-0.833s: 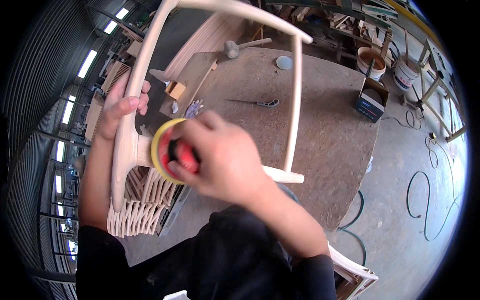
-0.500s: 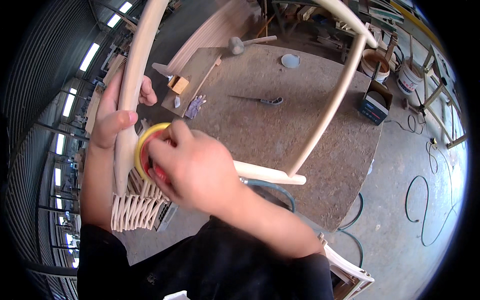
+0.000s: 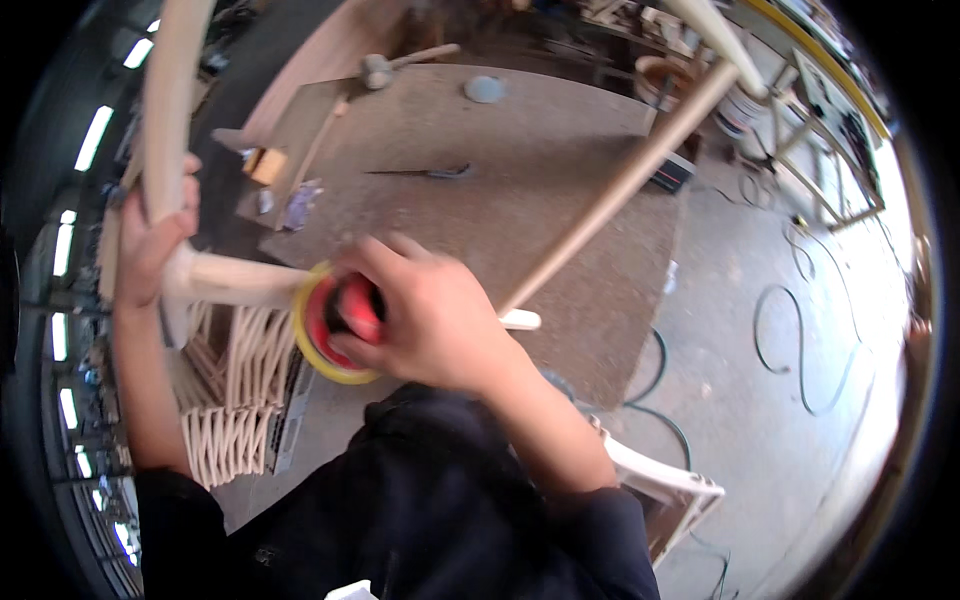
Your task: The person uses a handheld orbital sander to smooth the curved wooden legs and frame of a chair. They rotate the chair to access different sections and briefly use a file on a joint before resuming sanding. The person also changes the sanding disc mid-task.
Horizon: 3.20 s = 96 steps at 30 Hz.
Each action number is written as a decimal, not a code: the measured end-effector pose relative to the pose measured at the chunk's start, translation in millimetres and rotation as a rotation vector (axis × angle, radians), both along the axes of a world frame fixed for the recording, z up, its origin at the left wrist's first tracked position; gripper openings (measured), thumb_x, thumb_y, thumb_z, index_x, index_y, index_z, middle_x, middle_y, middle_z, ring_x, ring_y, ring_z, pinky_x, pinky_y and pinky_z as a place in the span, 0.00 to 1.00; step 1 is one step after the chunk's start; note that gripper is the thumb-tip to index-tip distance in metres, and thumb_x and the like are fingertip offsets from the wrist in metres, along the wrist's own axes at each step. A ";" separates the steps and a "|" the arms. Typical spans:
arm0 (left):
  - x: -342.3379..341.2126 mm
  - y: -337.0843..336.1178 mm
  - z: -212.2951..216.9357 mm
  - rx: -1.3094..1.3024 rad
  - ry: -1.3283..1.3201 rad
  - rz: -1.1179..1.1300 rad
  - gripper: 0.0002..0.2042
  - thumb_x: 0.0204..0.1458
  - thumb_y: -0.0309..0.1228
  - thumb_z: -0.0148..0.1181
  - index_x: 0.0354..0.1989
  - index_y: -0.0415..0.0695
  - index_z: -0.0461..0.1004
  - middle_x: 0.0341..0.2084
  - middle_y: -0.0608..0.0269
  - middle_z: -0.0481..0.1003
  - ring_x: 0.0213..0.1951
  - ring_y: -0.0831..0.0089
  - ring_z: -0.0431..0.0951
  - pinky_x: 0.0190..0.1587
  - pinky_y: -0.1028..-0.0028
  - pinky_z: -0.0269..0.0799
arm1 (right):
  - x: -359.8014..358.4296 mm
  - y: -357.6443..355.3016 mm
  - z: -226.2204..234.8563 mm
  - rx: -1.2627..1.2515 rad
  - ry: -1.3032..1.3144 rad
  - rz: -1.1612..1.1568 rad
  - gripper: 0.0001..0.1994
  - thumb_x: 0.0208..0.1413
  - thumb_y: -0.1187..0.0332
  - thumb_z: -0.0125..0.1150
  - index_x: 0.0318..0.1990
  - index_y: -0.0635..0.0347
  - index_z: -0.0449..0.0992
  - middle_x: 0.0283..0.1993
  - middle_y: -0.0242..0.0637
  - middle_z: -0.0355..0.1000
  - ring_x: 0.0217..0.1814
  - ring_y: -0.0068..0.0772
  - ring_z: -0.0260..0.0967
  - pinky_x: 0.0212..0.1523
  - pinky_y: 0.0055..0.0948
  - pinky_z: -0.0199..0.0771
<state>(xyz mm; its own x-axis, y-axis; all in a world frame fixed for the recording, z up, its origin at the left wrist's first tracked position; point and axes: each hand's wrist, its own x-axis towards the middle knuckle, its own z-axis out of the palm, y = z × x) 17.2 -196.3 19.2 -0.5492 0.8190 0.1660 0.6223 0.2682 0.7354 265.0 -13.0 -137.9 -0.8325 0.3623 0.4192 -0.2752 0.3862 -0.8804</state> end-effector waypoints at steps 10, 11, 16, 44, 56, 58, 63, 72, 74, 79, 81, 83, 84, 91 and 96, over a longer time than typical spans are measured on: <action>-29.3 -41.6 -19.1 -0.044 -0.027 0.026 0.29 0.51 0.27 0.57 0.65 0.36 0.66 0.40 0.67 0.67 0.39 0.81 0.67 0.44 0.82 0.63 | 157.1 60.3 -244.1 0.132 -1.033 -0.820 0.26 0.45 0.59 0.78 0.52 0.52 0.78 0.49 0.50 0.78 0.49 0.55 0.79 0.48 0.47 0.81; -33.1 -48.3 -21.3 -0.039 -0.064 0.004 0.30 0.51 0.26 0.57 0.66 0.37 0.65 0.43 0.66 0.68 0.41 0.81 0.68 0.45 0.82 0.64 | 157.1 66.3 -257.9 0.142 -1.028 -0.867 0.26 0.45 0.59 0.77 0.53 0.51 0.77 0.50 0.50 0.78 0.49 0.56 0.79 0.48 0.47 0.81; -48.4 -87.7 -43.2 0.164 -0.180 -0.257 0.30 0.59 0.28 0.59 0.72 0.42 0.61 0.60 0.59 0.68 0.51 0.77 0.72 0.57 0.77 0.70 | 139.9 76.0 -312.3 0.150 -0.933 -1.007 0.25 0.47 0.54 0.76 0.53 0.46 0.80 0.53 0.50 0.77 0.51 0.58 0.79 0.51 0.50 0.79; 3.3 -159.9 -109.2 -0.058 -0.650 -1.250 0.29 0.63 0.26 0.60 0.71 0.45 0.54 0.50 0.43 0.78 0.45 0.55 0.85 0.47 0.55 0.84 | 225.0 -408.2 -206.1 -0.807 0.165 -1.821 0.15 0.53 0.62 0.74 0.33 0.65 0.77 0.27 0.30 0.75 0.26 0.22 0.72 0.30 0.31 0.74; 409.9 -77.1 -70.1 -1.154 -1.645 -1.934 0.42 0.65 0.23 0.61 0.77 0.56 0.37 0.42 0.38 0.80 0.39 0.43 0.86 0.39 0.44 0.88 | 381.8 -404.2 -312.8 -0.999 0.216 -1.647 0.30 0.66 0.42 0.63 0.53 0.66 0.76 0.36 0.40 0.79 0.35 0.34 0.80 0.38 0.37 0.82; 497.3 -80.3 -85.4 -1.013 -1.500 -1.791 0.44 0.60 0.24 0.64 0.77 0.47 0.38 0.34 0.44 0.78 0.31 0.51 0.85 0.31 0.53 0.87 | 423.3 -394.7 -344.6 -0.892 0.084 -1.793 0.44 0.69 0.33 0.48 0.70 0.71 0.65 0.64 0.57 0.72 0.68 0.45 0.70 0.70 0.41 0.66; 639.9 -95.7 -156.3 -0.754 -0.846 -1.603 0.33 0.46 0.40 0.66 0.58 0.31 0.65 0.23 0.52 0.75 0.18 0.65 0.78 0.21 0.66 0.79 | 500.3 -430.1 -226.7 -0.961 0.939 -1.279 0.46 0.72 0.36 0.46 0.80 0.66 0.44 0.78 0.56 0.57 0.79 0.48 0.58 0.77 0.45 0.57; 827.9 -197.9 -402.2 -0.451 -0.395 -1.618 0.27 0.45 0.30 0.66 0.55 0.32 0.68 0.38 0.36 0.80 0.42 0.44 0.83 0.49 0.56 0.78 | 515.7 -544.2 -214.8 -1.065 0.174 -1.904 0.63 0.43 0.67 0.80 0.82 0.57 0.38 0.72 0.49 0.62 0.73 0.43 0.65 0.71 0.39 0.66; 844.4 -226.7 -445.1 -0.499 -0.318 -1.603 0.29 0.48 0.30 0.64 0.59 0.33 0.66 0.41 0.33 0.80 0.45 0.38 0.82 0.52 0.53 0.77 | 525.3 -535.7 -221.3 -1.203 -0.018 -2.084 0.62 0.43 0.64 0.80 0.82 0.54 0.40 0.71 0.51 0.64 0.74 0.43 0.65 0.70 0.38 0.67; 872.3 -270.3 -494.9 -0.823 0.016 -1.672 0.29 0.54 0.30 0.63 0.63 0.34 0.62 0.40 0.31 0.80 0.47 0.34 0.81 0.53 0.48 0.76 | 525.2 -591.3 -374.3 -1.183 0.371 -2.162 0.51 0.42 0.73 0.69 0.78 0.56 0.53 0.66 0.44 0.70 0.67 0.41 0.70 0.64 0.36 0.72; 868.9 -278.0 -508.8 -0.908 0.107 -1.785 0.27 0.57 0.31 0.62 0.63 0.36 0.63 0.40 0.33 0.81 0.47 0.35 0.81 0.52 0.47 0.76 | 536.7 -614.5 -406.4 -1.204 0.299 -2.186 0.45 0.43 0.78 0.65 0.75 0.58 0.59 0.65 0.41 0.71 0.64 0.34 0.71 0.59 0.34 0.75; 835.7 -268.5 -518.0 -0.920 0.139 -1.933 0.24 0.60 0.35 0.60 0.62 0.39 0.68 0.41 0.35 0.81 0.47 0.37 0.81 0.52 0.46 0.76 | 552.6 -635.2 -433.4 -1.335 0.098 -2.249 0.41 0.45 0.77 0.63 0.73 0.58 0.61 0.62 0.45 0.74 0.63 0.38 0.73 0.58 0.37 0.76; 816.4 -261.5 -518.9 -0.932 0.153 -2.009 0.23 0.61 0.37 0.59 0.62 0.40 0.70 0.42 0.36 0.81 0.48 0.37 0.81 0.52 0.46 0.76 | 555.2 -644.6 -446.5 -1.408 -0.009 -2.272 0.40 0.46 0.77 0.62 0.72 0.58 0.63 0.60 0.47 0.76 0.63 0.41 0.75 0.58 0.38 0.77; 587.9 -163.8 -535.9 -1.115 0.779 -1.671 0.26 0.58 0.41 0.64 0.62 0.43 0.73 0.50 0.42 0.81 0.54 0.44 0.80 0.57 0.52 0.76 | 574.9 -682.4 -547.2 -1.694 -0.795 -2.035 0.25 0.52 0.71 0.60 0.60 0.58 0.70 0.52 0.56 0.79 0.59 0.61 0.76 0.61 0.52 0.75; 430.4 -148.6 -494.7 -1.347 0.841 -1.253 0.22 0.56 0.39 0.64 0.56 0.41 0.76 0.46 0.43 0.82 0.52 0.46 0.82 0.56 0.53 0.76 | 573.1 -686.1 -574.0 -1.703 -0.937 -1.823 0.28 0.52 0.70 0.63 0.63 0.58 0.70 0.56 0.57 0.78 0.62 0.61 0.74 0.63 0.50 0.75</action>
